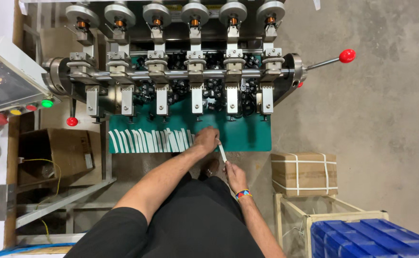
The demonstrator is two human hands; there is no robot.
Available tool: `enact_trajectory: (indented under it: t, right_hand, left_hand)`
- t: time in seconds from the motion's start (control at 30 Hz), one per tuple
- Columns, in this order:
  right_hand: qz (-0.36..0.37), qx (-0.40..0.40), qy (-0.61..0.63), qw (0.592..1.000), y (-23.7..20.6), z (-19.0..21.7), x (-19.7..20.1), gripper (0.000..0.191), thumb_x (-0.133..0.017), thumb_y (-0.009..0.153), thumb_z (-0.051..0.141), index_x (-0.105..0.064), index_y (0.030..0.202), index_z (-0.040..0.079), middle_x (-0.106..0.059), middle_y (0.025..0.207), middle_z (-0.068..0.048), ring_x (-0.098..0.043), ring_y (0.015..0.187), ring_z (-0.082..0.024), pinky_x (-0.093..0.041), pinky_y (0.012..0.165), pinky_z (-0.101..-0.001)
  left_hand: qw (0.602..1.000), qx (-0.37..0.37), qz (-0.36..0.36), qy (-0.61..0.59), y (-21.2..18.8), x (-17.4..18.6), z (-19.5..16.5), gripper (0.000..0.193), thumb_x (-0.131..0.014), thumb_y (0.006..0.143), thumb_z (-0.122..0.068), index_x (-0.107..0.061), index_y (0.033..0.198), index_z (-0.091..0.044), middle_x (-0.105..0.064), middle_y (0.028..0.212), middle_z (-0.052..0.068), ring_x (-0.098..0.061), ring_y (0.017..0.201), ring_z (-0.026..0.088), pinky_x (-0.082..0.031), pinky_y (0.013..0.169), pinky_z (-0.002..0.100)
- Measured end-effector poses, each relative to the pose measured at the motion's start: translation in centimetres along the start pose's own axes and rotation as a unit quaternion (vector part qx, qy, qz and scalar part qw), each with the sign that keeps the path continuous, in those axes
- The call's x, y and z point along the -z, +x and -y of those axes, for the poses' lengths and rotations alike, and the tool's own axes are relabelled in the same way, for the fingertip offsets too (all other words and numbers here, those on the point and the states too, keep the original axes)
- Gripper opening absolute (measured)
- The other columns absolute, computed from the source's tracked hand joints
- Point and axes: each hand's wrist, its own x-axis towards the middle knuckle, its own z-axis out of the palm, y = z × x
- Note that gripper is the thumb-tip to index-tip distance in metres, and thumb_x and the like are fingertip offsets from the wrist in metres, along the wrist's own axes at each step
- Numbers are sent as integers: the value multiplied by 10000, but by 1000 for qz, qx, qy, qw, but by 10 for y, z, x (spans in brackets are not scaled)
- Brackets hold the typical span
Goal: The person uses pliers to remove small black components from a multi-head machine, then manually assembles them with white strips and copper-colored pieces. The assembled units are placed on a green tray beneath the machine.
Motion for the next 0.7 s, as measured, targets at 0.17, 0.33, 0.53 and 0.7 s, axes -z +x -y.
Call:
enact_trajectory:
  t: [0.17,0.33,0.53,0.7]
  right_hand:
    - [-30,-40,37,998,4,5,-5,514,-535,1027,457,-714,835,16,-578,625,-22,-542,545,-121,-447,519,-310]
    - [-61,-43,-11,997,18,17,-9,587,-501,1015,532,-738,825,31,-641,658,-54,-603,598,-158,-495,597,-343]
    - [-74,-57,-70,993,24,21,-11,644,-472,993,589,-751,802,41,-658,657,-125,-632,624,-221,-502,662,-379]
    - [-79,-77,-84,990,26,30,-13,617,-506,979,582,-758,797,48,-663,651,-123,-640,630,-214,-507,669,-381]
  left_hand:
    - [998,-7,-24,57,23,-6,-7,150,-818,780,-135,-708,863,-76,-665,1049,153,-652,1017,379,-533,857,495]
    - [996,-5,-5,85,38,-10,-6,163,-819,768,-119,-707,870,-61,-641,1091,177,-661,1001,385,-550,835,489]
    - [998,-11,7,65,40,-12,4,151,-812,781,-111,-713,882,-57,-636,1075,182,-660,991,395,-549,842,492]
    - [995,1,39,89,46,-15,4,128,-795,796,-87,-716,889,-49,-628,1092,184,-664,998,379,-559,841,472]
